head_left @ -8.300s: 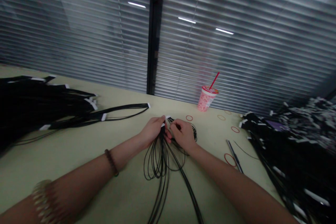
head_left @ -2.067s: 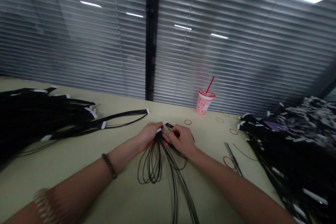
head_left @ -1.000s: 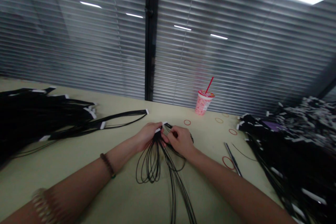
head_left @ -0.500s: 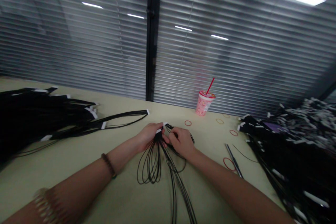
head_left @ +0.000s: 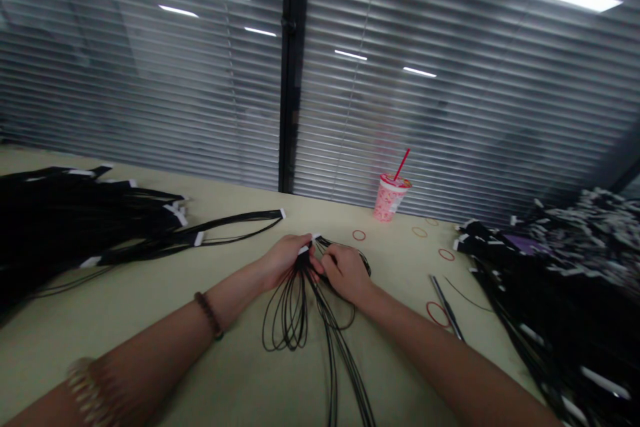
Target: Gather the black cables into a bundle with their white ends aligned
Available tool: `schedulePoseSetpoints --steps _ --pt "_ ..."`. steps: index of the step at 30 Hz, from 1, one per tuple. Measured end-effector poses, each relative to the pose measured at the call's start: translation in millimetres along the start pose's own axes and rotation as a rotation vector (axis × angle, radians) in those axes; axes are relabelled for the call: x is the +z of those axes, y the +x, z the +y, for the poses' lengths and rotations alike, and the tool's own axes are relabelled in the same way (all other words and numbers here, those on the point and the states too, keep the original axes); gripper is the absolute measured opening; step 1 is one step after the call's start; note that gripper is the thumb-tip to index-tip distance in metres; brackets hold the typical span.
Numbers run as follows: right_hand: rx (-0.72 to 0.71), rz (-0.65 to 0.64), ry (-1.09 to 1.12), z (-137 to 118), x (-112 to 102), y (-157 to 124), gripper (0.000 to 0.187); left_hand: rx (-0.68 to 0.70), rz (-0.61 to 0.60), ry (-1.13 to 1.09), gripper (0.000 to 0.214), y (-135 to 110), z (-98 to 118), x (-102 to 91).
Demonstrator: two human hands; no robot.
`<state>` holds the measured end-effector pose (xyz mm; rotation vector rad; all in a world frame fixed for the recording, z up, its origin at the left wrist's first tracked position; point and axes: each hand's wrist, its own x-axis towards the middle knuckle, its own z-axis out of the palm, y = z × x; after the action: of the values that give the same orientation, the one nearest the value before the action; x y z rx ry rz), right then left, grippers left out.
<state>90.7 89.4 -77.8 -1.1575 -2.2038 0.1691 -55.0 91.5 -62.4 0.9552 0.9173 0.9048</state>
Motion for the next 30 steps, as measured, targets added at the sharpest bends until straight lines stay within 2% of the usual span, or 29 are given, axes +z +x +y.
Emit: schedulePoseSetpoints --steps 22,30 --pt "-0.019 0.021 0.055 1.2 -0.6 0.2 0.022 -0.037 0.025 -0.011 0.029 -1.6 2.6 2.4" --pt "-0.024 0.032 0.062 1.2 -0.3 -0.6 0.022 -0.008 0.012 0.008 0.027 0.9 -0.1 -0.7"
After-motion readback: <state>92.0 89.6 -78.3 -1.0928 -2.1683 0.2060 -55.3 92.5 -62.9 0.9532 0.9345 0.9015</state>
